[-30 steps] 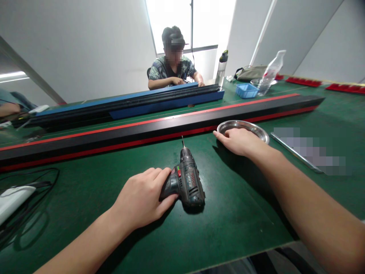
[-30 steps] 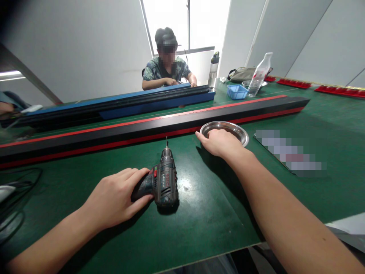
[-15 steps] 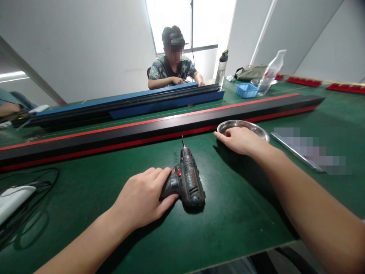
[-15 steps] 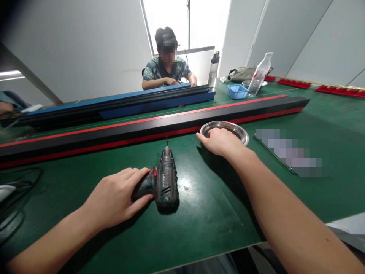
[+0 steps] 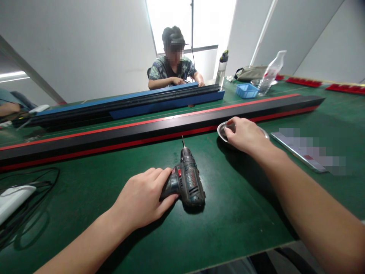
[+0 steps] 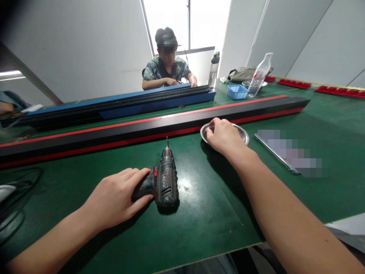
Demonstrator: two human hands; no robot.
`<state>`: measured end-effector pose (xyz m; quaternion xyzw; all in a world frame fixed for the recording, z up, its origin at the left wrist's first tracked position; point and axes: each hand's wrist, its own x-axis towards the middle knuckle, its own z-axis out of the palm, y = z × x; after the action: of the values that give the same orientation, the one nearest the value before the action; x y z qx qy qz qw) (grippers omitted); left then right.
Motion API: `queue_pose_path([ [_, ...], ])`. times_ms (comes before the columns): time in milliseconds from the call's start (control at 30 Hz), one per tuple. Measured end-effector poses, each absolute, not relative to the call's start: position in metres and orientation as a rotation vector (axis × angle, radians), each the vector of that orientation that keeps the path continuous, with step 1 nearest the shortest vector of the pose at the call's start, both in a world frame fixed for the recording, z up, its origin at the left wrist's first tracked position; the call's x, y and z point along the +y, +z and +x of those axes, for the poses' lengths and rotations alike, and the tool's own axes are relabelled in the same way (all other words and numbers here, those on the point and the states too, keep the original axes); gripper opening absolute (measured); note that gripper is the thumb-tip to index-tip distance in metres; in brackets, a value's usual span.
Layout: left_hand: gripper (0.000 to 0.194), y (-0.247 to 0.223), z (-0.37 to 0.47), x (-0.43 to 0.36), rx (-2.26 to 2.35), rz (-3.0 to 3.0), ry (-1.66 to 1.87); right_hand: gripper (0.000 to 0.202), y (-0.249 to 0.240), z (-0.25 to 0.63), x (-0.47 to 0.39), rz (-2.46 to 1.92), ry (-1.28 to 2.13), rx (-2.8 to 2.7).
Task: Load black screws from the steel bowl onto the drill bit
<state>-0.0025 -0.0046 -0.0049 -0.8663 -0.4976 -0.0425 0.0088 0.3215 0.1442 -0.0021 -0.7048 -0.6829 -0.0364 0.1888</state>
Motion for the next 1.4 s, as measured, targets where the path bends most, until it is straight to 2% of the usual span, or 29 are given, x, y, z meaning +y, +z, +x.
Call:
queue_pose_path([
  [167,0.042,-0.004,-0.003,-0.005,-1.560,-2.711,-0.115,0.040,-0.006,0.324,0.146,-1.903,-0.179,-1.955],
  [300,0.041,-0.004,-0.003,-0.005,-1.564,-2.712,-0.109,0.035,-0.003,0.322,0.144,-1.957,-0.064,-2.037],
  [467,0.041,-0.004,-0.003,-0.005,-1.561,-2.710,-0.105,0.061,0.000,0.317,0.140,-2.052,0.086,-2.121],
  [633,0.042,-0.004,-0.003,-0.006,-1.562,-2.712,-0.101,0.066,0.004,0.315,0.140,-2.062,0.152,-2.184],
  [933,0.043,-0.004,-0.003,-0.006,-1.570,-2.712,-0.097,0.059,0.008,0.313,0.139,-2.083,0.149,-2.125],
  [1233,0.043,-0.005,-0.003,-0.006,-1.555,-2.706,-0.104,0.037,0.004,0.316,0.141,-2.005,0.067,-2.087],
  [1400,0.044,-0.005,-0.004,-0.007,-1.554,-2.709,-0.104,0.037,0.001,0.316,0.142,-1.990,-0.048,-2.049],
])
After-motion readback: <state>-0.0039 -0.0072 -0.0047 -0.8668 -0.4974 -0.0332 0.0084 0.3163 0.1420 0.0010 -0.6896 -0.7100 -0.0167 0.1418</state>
